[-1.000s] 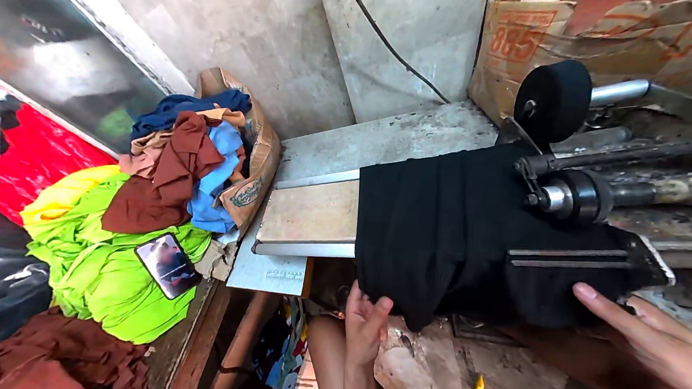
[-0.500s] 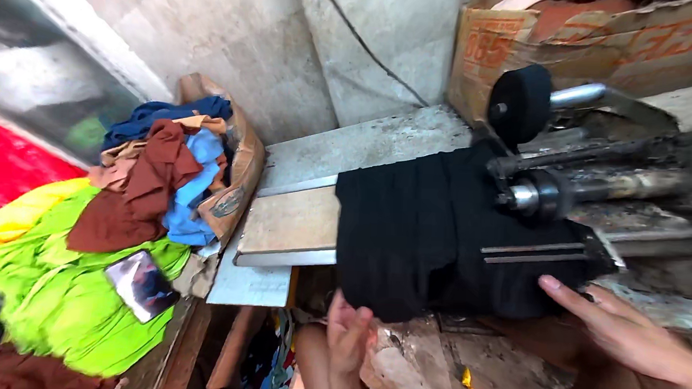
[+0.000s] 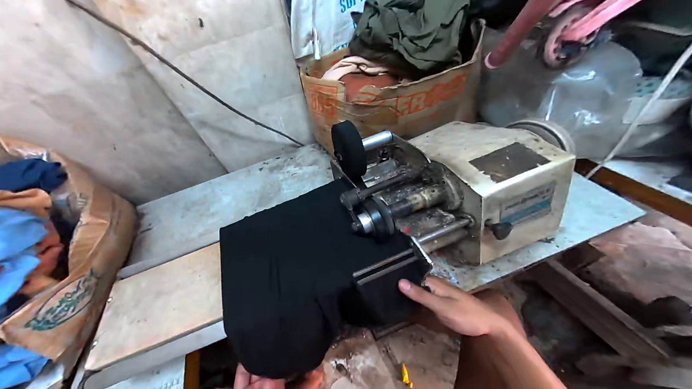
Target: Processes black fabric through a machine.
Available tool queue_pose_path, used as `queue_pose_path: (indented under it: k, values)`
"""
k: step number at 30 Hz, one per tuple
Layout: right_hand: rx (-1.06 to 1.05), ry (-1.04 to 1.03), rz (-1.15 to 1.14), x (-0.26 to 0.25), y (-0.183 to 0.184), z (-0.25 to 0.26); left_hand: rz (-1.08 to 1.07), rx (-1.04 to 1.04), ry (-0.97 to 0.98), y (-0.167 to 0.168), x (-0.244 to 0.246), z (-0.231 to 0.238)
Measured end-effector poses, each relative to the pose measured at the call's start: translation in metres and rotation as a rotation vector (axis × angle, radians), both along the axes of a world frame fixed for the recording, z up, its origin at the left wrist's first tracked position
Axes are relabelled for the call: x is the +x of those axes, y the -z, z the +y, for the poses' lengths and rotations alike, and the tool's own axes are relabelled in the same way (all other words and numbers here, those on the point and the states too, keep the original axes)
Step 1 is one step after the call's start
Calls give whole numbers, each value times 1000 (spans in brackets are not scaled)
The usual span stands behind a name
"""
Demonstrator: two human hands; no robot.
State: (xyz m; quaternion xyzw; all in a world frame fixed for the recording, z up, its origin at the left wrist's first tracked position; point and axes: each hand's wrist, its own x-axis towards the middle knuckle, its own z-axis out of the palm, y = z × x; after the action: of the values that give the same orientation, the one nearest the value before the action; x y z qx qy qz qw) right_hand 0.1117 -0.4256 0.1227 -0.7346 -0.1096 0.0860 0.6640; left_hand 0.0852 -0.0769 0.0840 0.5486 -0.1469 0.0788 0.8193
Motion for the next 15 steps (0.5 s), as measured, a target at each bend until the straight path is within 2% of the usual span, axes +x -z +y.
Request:
queue_pose_path:
  k: [2,4,6,8,10,11,13,15]
  values:
    - [15,7,-18,-1,1,1,62,84,-87,-1,-2,-4]
    - [0,46,-37,-3,1,1,76,216,-72,1,-5,-9]
    - [5,100,-71,-6,5,2,24,92,-9,5,-4,-6]
    - [12,162,-76,-9,9,5,11,-32,-80,3,-1,-4]
    - [17,182,-48,-12,7,7,96,50,-234,-1,-1,-9]
    - [10,162,-37,-11,3,7,142,148,-238,-3,-2,-11]
    - [7,115,-30,-7,0,5,178,220,-121,-4,-7,-14]
    - [21,86,-32,-6,-1,3,69,26,-25,3,-8,-10]
